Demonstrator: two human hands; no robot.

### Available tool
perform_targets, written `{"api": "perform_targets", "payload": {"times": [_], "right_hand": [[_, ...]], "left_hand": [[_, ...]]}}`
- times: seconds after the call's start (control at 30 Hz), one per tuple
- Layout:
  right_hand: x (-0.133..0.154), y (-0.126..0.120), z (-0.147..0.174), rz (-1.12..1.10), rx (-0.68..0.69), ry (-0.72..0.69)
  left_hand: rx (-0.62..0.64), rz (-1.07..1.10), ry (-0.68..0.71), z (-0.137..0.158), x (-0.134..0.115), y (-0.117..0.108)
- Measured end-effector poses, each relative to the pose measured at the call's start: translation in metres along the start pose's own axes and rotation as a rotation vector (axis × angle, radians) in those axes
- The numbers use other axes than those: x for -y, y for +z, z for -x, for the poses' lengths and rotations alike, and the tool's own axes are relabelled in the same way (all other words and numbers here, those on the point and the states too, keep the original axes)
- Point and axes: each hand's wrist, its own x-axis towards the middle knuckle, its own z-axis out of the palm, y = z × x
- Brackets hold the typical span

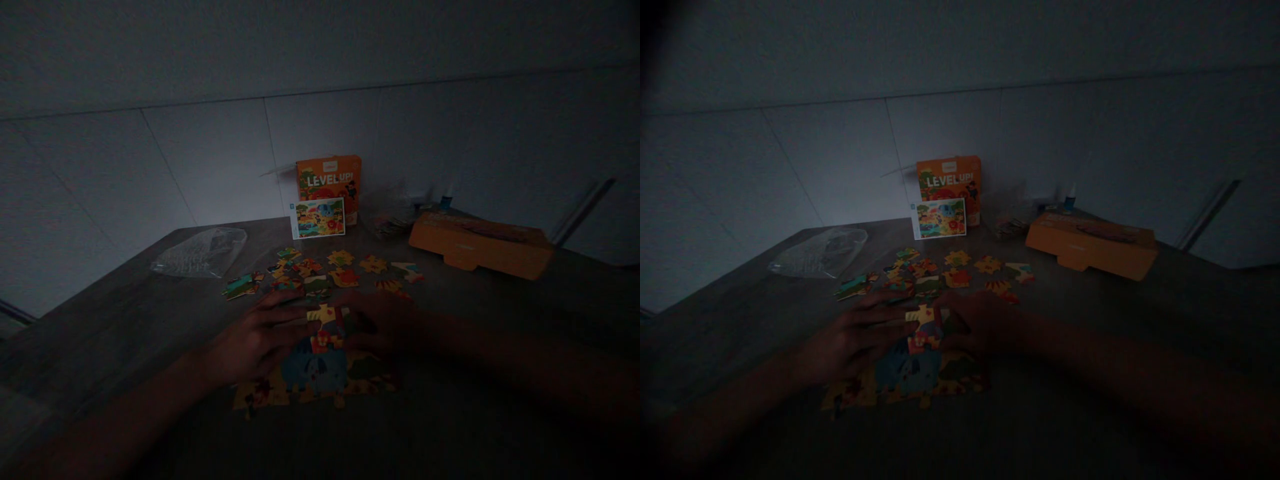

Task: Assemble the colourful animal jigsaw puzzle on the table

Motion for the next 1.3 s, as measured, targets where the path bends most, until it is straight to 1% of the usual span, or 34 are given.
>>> {"api": "perform_targets", "payload": {"times": [0.17, 0.3, 0.53, 0.8, 1.03, 1.3], "right_hand": [[-0.002, -0.001, 0.0, 0.016, -0.004, -0.021], [-0.003, -0.001, 0.0, 0.009, -0.004, -0.037], [-0.004, -0.001, 0.0, 0.024, -0.013, -0.053], [-0.001, -0.004, 0.0, 0.041, -0.01, -0.056], [-0.002, -0.003, 0.0, 0.09, -0.03, -0.056], [-0.009, -0.001, 0.001, 0.064, -0.001, -0.09]], "left_hand": [[0.07, 0.057, 0.004, -0.001, 0.0, -0.001], [0.046, 0.101, 0.027, -0.007, -0.004, -0.005], [0.032, 0.183, -0.018, -0.011, -0.007, -0.007], [0.099, 0.223, -0.089, -0.009, -0.009, -0.009], [0.217, 0.304, -0.158, -0.004, -0.009, -0.011], [0.232, 0.318, -0.2, -0.005, -0.012, -0.009]]}}
